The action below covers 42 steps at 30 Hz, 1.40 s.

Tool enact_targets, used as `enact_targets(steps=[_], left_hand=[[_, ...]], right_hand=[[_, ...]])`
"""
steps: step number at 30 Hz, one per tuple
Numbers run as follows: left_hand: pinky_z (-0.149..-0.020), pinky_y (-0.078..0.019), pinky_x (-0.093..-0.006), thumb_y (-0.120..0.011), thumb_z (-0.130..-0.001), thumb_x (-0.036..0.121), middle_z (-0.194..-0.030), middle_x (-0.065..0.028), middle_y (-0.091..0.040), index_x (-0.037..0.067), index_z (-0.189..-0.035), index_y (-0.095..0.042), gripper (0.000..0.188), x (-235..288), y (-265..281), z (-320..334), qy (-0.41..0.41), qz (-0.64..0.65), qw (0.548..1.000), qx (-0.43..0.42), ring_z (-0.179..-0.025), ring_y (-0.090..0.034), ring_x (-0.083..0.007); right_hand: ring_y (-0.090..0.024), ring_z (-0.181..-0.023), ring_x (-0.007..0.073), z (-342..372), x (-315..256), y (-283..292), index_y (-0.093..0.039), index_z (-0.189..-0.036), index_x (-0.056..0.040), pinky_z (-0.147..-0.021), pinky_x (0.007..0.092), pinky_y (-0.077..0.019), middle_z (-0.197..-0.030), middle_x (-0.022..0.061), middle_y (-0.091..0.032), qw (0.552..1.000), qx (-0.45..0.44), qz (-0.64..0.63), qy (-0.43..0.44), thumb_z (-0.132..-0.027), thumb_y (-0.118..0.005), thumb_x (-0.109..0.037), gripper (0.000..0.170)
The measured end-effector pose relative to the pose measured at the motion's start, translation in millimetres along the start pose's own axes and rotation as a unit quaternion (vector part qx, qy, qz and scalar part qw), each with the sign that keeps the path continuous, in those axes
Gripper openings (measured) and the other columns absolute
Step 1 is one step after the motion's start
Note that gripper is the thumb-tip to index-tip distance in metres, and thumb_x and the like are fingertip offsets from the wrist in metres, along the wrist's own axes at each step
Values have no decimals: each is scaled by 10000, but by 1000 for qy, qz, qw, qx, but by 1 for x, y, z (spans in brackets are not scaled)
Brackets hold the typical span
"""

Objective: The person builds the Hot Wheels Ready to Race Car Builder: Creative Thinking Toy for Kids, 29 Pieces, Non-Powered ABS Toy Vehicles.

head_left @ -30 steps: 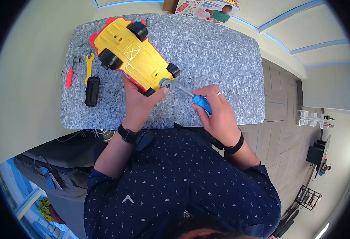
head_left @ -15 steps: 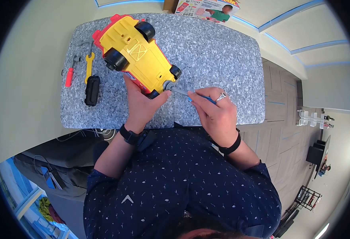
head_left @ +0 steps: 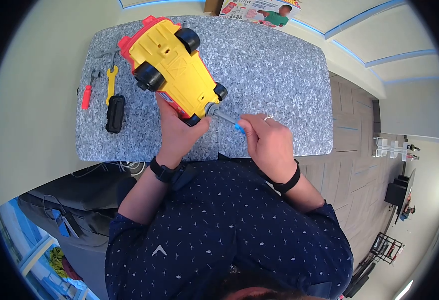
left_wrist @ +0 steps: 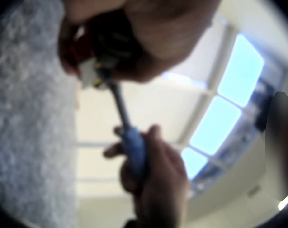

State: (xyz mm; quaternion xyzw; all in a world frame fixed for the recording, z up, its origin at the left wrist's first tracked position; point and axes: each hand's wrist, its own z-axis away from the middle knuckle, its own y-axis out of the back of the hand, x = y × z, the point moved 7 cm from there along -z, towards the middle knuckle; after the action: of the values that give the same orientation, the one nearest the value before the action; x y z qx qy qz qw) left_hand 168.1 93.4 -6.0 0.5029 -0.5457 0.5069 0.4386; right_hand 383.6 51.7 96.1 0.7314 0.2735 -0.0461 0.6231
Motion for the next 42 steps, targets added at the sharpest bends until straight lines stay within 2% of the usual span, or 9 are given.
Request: enact_targets(steps=[10, 13, 16, 19, 28, 31, 34, 40, 42], left_hand=[[-1184, -545, -430, -882, -804, -79, -1529, -146, -519, 55, -1702, -175, 1151, 3, -1, 0, 1, 12, 1000, -3, -1424, -618, -247], [-1183, -547, -429, -882, -803, -81, -1527, -147, -520, 53, -1710, -164, 1164, 2, 1, 0, 6, 10, 1000, 1, -1425, -619, -248], [-1179, -550, -426, -881, -803, -81, -1526, -149, -522, 52, -1713, -161, 1168, 2, -1, -1, 2, 3, 1000, -4, -1424, -622, -248], [-1174, -552, -424, -880, -805, -79, -1524, -148, -525, 53, -1713, -162, 1165, 3, -1, -2, -1, 5, 1000, -3, -1418, -625, -245], [-1171, -552, -424, -878, -811, -74, -1517, -143, -529, 54, -1709, -169, 1152, 4, -1, -2, 5, 10, 1000, -2, -1405, -631, -241], [-1173, -553, -425, -879, -810, -75, -1516, -143, -528, 54, -1708, -168, 1152, 4, -2, -2, 7, 9, 1000, -4, -1403, -631, -240], [-1176, -552, -426, -881, -810, -73, -1516, -143, -526, 53, -1710, -166, 1157, 3, -1, -2, 5, 10, 1000, -5, -1402, -631, -239], [-1176, -553, -427, -886, -809, -66, -1516, -142, -526, 54, -1710, -164, 1161, 0, -1, -1, 2, 13, 1000, -7, -1400, -631, -240], [-1173, -554, -427, -888, -807, -65, -1515, -142, -527, 53, -1710, -162, 1165, 1, 1, -1, 2, 11, 1000, -4, -1401, -631, -239]], right_hand=[[-771, -821, 384, -2, -3, -5, -660, -1510, -50, -685, 479, -613, -1071, 167, -763, 1000, -3, -25, -10, -1051, -818, -309, 550], [-773, -833, 383, -1, -7, 0, -668, -1495, -39, -698, 485, -614, -1067, 173, -760, 998, 27, -47, 36, -1044, -825, -290, 539], [-774, -860, 381, 1, 2, -12, -680, -1463, -25, -712, 481, -612, -1049, 165, -750, 998, -54, -2, -45, -1029, -836, -262, 519], [-774, -873, 374, -6, -18, 10, -696, -1423, -19, -715, 469, -606, -1040, 157, -743, 997, 59, -41, 30, -1022, -838, -235, 477], [-781, -873, 381, -3, -18, 8, -700, -1414, -26, -711, 476, -609, -1076, 163, -761, 998, 39, -49, 27, -1039, -822, -265, 460], [-783, -863, 390, 1, -4, -10, -695, -1407, -35, -718, 484, -616, -1090, 173, -771, 999, -45, -17, -23, -1048, -810, -268, 444], [-779, -850, 398, -4, -13, 3, -691, -1388, -40, -722, 490, -621, -1088, 177, -773, 998, 29, -59, 10, -1052, -803, -254, 414], [-777, -855, 410, 2, 0, -11, -692, -1371, -40, -727, 492, -619, -1073, 175, -770, 996, -67, -32, -58, -1052, -802, -249, 397], [-776, -853, 404, 1, -9, -3, -701, -1358, -43, -724, 491, -617, -1069, 166, -761, 998, -17, -52, -15, -1050, -804, -249, 385]])
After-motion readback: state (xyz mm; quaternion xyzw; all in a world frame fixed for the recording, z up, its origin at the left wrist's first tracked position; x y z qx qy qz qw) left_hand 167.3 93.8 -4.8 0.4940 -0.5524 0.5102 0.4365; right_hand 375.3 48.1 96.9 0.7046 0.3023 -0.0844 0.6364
